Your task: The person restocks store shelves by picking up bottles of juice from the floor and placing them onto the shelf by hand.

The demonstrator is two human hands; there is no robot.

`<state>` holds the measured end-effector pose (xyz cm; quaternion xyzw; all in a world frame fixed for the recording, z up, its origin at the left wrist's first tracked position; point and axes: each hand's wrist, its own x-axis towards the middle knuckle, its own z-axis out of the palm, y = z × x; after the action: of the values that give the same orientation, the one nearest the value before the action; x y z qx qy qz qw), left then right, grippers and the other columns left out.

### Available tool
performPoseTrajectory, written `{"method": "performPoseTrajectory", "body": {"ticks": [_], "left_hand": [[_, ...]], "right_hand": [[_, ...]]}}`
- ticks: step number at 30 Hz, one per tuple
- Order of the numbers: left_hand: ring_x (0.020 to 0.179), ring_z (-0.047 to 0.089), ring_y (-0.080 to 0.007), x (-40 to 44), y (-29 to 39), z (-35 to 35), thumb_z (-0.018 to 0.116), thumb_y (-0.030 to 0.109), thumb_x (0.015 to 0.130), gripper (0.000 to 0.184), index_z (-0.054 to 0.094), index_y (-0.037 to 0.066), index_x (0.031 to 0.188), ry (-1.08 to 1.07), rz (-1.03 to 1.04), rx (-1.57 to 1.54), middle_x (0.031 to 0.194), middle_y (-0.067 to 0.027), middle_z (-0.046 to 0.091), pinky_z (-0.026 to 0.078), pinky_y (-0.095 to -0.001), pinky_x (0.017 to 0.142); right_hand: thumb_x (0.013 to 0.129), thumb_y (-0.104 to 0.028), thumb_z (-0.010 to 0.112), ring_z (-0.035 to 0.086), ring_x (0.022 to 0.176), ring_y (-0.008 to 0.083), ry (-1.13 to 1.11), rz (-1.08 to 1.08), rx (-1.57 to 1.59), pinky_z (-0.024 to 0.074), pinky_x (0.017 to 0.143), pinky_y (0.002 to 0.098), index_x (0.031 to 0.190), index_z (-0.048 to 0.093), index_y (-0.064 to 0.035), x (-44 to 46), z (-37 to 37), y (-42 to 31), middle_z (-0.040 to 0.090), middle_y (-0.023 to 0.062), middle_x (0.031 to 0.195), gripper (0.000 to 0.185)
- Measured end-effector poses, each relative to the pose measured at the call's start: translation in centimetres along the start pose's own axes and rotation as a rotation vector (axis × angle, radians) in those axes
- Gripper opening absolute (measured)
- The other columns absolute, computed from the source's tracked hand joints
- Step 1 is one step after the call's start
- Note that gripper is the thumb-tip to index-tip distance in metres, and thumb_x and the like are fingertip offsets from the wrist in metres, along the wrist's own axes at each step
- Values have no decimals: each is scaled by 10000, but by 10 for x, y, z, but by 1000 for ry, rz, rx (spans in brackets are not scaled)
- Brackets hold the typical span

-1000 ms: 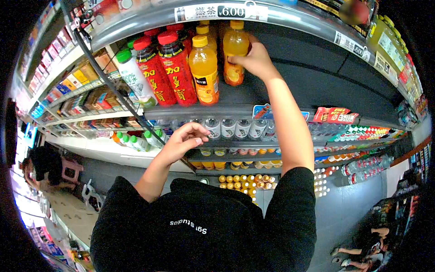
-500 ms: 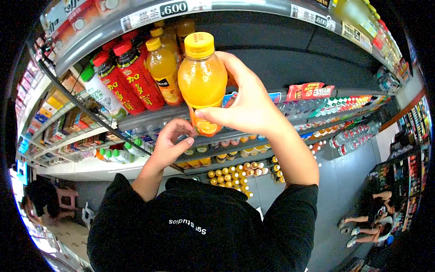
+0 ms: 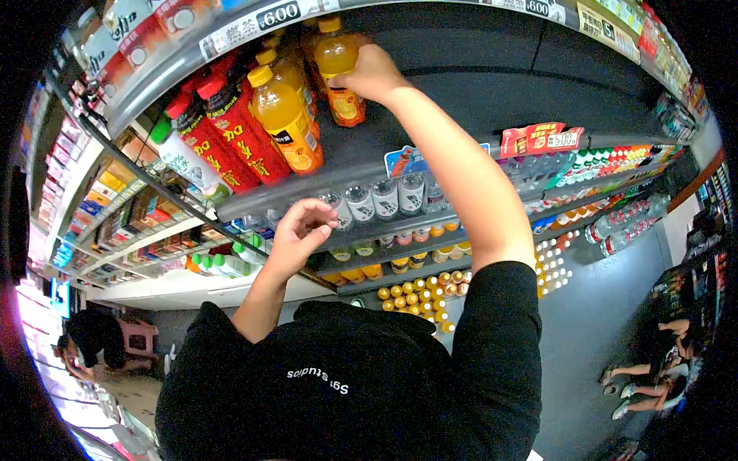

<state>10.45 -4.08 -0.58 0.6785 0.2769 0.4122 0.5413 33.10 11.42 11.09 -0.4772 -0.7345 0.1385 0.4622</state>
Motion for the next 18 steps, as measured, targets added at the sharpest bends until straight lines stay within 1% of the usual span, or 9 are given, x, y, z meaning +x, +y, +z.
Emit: {"method": "performPoseTrajectory", "body": {"ticks": [3,4,5,7,8,9,11,14,18], "left_hand": [[933,566,-130,-3,-5,-9,591,8,830,268,510,34,1084,42,-20,-24,1002,-52,579,441,-282,837],[933,567,-129,-4,-6,-12,586,7,837,262,508,32,1087,51,-26,2,998,-57,580,441,-280,843],[933,567,-129,-4,-7,-14,586,7,837,262,508,32,1087,49,-23,8,998,-57,580,441,-280,843],[933,567,-131,-5,-10,-17,586,7,838,265,508,31,1090,69,-42,-32,996,-60,581,441,-279,845],[932,568,-132,-5,-10,-18,584,7,839,265,509,32,1091,73,-51,-33,996,-63,582,441,-278,844],[932,568,-132,-5,-10,-19,584,7,839,265,509,32,1091,75,-51,-35,996,-63,582,441,-278,844],[941,570,-155,-5,-9,-19,550,-29,836,271,494,19,1097,71,-47,6,1014,-72,567,464,-295,847],[938,571,-155,-4,-11,-20,555,-25,836,273,494,19,1098,67,-62,-8,1013,-70,568,459,-292,850],[934,570,-148,-3,-16,-21,563,-19,839,271,496,26,1097,64,-48,5,1018,-66,567,457,-289,849]], "right_hand": [[626,-137,782,586,1028,245,9,42,-7,452,879,324,1192,481,-17,12,16,5,603,153,1112,653],[615,-167,801,578,1043,274,32,83,-28,448,887,331,1177,474,-2,16,21,7,591,174,1122,670],[615,-167,801,578,1043,274,38,80,-25,448,887,331,1177,474,-2,20,25,9,591,174,1122,670],[612,-195,816,571,1050,297,52,153,-98,447,891,336,1170,458,18,25,31,9,587,191,1112,696],[603,-221,829,568,1055,308,13,134,-116,448,895,340,1179,437,40,26,29,7,581,206,1117,744],[603,-221,829,568,1055,308,10,133,-117,448,895,340,1179,437,40,27,29,5,581,206,1117,744],[609,-190,822,571,1052,303,-16,126,-143,450,894,342,1172,458,16,31,32,3,590,190,1111,702],[620,-155,812,575,1051,292,-40,58,-100,451,898,344,1173,480,-15,40,41,14,600,166,1111,660],[641,-103,789,583,1044,267,-10,52,-86,449,906,344,1188,486,-33,40,44,13,610,137,1114,630]]}}
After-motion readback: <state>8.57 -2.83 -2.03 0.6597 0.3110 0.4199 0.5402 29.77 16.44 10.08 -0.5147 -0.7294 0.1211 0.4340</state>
